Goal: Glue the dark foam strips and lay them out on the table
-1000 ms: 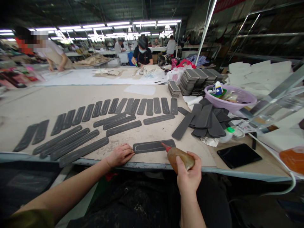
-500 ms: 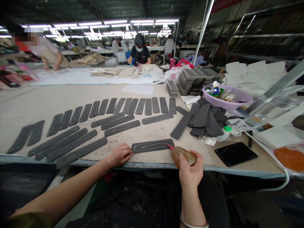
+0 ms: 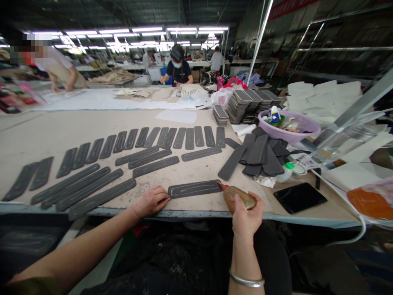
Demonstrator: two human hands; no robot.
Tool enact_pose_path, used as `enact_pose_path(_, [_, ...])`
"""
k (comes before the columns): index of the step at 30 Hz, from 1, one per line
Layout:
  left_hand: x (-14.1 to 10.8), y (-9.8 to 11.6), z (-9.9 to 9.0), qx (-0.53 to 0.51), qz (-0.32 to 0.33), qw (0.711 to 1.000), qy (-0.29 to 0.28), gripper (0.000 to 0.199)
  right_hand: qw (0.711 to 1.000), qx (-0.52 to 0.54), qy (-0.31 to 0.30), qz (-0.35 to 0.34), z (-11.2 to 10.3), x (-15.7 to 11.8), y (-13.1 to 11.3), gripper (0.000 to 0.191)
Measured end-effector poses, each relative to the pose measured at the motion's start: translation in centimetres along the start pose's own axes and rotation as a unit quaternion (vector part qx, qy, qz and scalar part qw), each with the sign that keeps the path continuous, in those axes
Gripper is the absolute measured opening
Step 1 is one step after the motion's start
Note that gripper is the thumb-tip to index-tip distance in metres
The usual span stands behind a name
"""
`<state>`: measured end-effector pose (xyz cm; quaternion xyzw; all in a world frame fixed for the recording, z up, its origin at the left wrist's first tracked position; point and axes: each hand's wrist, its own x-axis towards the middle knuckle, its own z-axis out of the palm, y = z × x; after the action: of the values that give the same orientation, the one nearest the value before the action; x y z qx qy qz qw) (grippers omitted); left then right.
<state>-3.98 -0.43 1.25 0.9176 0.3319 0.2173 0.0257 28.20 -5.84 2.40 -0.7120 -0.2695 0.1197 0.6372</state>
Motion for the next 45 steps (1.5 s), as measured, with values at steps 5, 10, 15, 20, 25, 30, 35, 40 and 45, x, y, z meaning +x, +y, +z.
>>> enact_pose_path(5, [0.0,-0.1,0.1,0.005,-0.002,1.000,-0.006,0.023,1.000,-0.022,0.009,-0.001,-0.9,0.2,-0.1,0.051])
enact_pose_path(10, [0.0,-0.2,0.2,0.008,0.003,1.000,-0.008,0.023,1.000,-0.031,-0.002,-0.001,-2.1,0.6,-0.3,0.051])
enact_pose_path(15, [-0.1,-0.2,0.3,0.005,0.003,1.000,-0.002,0.021,0.999,-0.031,-0.021,0.006,-2.8,1.0,-0.4,0.053])
enact_pose_path(20, [-0.1,-0.2,0.4,0.001,0.003,1.000,0.000,0.021,0.999,-0.015,-0.016,0.026,-3.1,1.2,-0.2,0.059])
enact_pose_path(25, [0.0,-0.2,0.3,0.008,-0.002,1.000,-0.009,0.021,0.999,-0.030,-0.023,0.020,-3.4,1.3,-0.4,0.057])
enact_pose_path(30, [-0.1,-0.1,0.3,0.008,-0.005,1.000,-0.009,0.021,0.998,-0.010,-0.052,0.025,-3.6,1.2,-0.7,0.054])
enact_pose_path(35, [0.0,-0.1,0.3,0.017,-0.001,1.000,-0.008,0.023,0.985,0.062,-0.137,0.084,-2.8,-0.1,-1.3,0.057])
enact_pose_path(40, [0.1,-0.1,0.2,0.016,-0.001,1.000,-0.010,0.023,0.973,0.075,-0.193,0.103,-1.5,-2.0,-1.9,0.056])
enact_pose_path(45, [0.1,0.0,0.2,0.013,-0.003,1.000,-0.006,0.024,0.986,0.015,-0.149,0.072,-1.8,-1.3,-1.4,0.056])
